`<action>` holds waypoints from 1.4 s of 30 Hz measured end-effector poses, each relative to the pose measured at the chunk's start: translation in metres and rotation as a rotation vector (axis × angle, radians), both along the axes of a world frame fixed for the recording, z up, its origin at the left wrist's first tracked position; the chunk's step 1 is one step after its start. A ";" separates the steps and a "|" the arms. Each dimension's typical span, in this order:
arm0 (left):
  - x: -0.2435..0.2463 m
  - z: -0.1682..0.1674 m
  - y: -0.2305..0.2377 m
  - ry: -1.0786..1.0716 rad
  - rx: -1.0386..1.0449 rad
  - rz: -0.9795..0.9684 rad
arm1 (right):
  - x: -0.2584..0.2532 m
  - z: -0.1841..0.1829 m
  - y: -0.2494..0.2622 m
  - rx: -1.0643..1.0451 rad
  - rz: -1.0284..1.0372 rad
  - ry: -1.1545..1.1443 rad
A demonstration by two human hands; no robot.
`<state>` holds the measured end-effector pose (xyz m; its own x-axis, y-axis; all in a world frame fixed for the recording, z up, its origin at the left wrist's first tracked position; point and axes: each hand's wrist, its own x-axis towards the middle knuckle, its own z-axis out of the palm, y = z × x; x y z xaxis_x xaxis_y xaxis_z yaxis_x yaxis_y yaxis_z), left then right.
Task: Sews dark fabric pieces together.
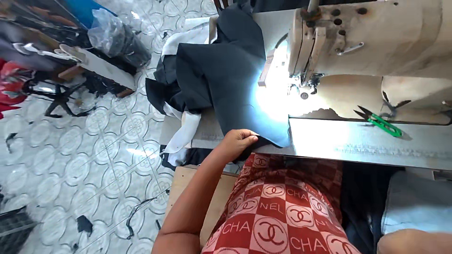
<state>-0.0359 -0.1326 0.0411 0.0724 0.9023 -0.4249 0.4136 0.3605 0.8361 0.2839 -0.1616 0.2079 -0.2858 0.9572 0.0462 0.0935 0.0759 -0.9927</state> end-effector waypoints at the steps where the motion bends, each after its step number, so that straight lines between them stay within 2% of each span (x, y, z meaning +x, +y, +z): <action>1: 0.000 0.000 -0.002 -0.012 0.015 -0.009 | 0.001 -0.036 0.010 0.283 0.136 -0.043; 2: 0.001 -0.001 -0.004 -0.020 0.036 -0.015 | -0.011 -0.070 0.029 0.548 0.250 -0.156; 3: 0.002 -0.002 -0.006 -0.022 0.054 -0.026 | -0.029 -0.098 0.048 0.714 0.323 -0.315; 4: 0.003 -0.003 -0.008 -0.019 0.070 -0.039 | -0.045 -0.126 0.062 0.795 0.368 -0.447; 6: 0.003 -0.004 -0.010 -0.005 0.097 -0.061 | -0.062 -0.176 0.081 0.798 0.405 -0.560; 8: 0.000 -0.003 -0.009 -0.015 0.107 -0.067 | -0.066 -0.203 0.095 0.723 0.374 -0.503; 10: -0.007 -0.004 -0.005 -0.085 0.071 -0.071 | -0.070 -0.210 0.107 0.562 0.345 -0.456; 12: -0.017 -0.007 0.000 -0.232 -0.015 -0.061 | -0.076 -0.204 0.116 0.444 0.330 -0.540; 17: -0.034 -0.010 0.009 -0.505 -0.175 -0.005 | -0.094 -0.179 0.131 0.292 0.389 -0.845; 21: -0.038 -0.011 0.010 -0.579 -0.197 -0.007 | -0.096 -0.181 0.141 0.230 0.408 -0.891; 25: -0.027 -0.004 0.005 -0.365 -0.099 -0.054 | -0.092 -0.179 0.133 0.283 0.369 -0.834; 27: -0.014 0.005 -0.001 -0.159 0.012 -0.057 | -0.088 -0.184 0.131 0.319 0.351 -0.781; 30: 0.001 0.010 -0.016 0.263 0.214 -0.038 | -0.080 -0.188 0.123 0.296 0.340 -0.634; 32: 0.009 0.012 -0.027 0.411 0.277 -0.024 | -0.075 -0.184 0.112 0.272 0.348 -0.553; 34: 0.018 0.013 -0.037 0.479 0.340 -0.014 | -0.077 -0.176 0.096 0.365 0.367 -0.577; 36: 0.029 0.006 -0.045 0.571 0.510 0.019 | -0.088 -0.174 0.079 0.536 0.379 -0.615; 39: 0.045 -0.011 -0.054 0.739 0.738 0.066 | -0.105 -0.186 0.061 0.671 0.338 -0.701; 42: 0.049 -0.030 -0.066 0.868 0.805 0.050 | -0.108 -0.199 0.057 0.746 0.235 -0.775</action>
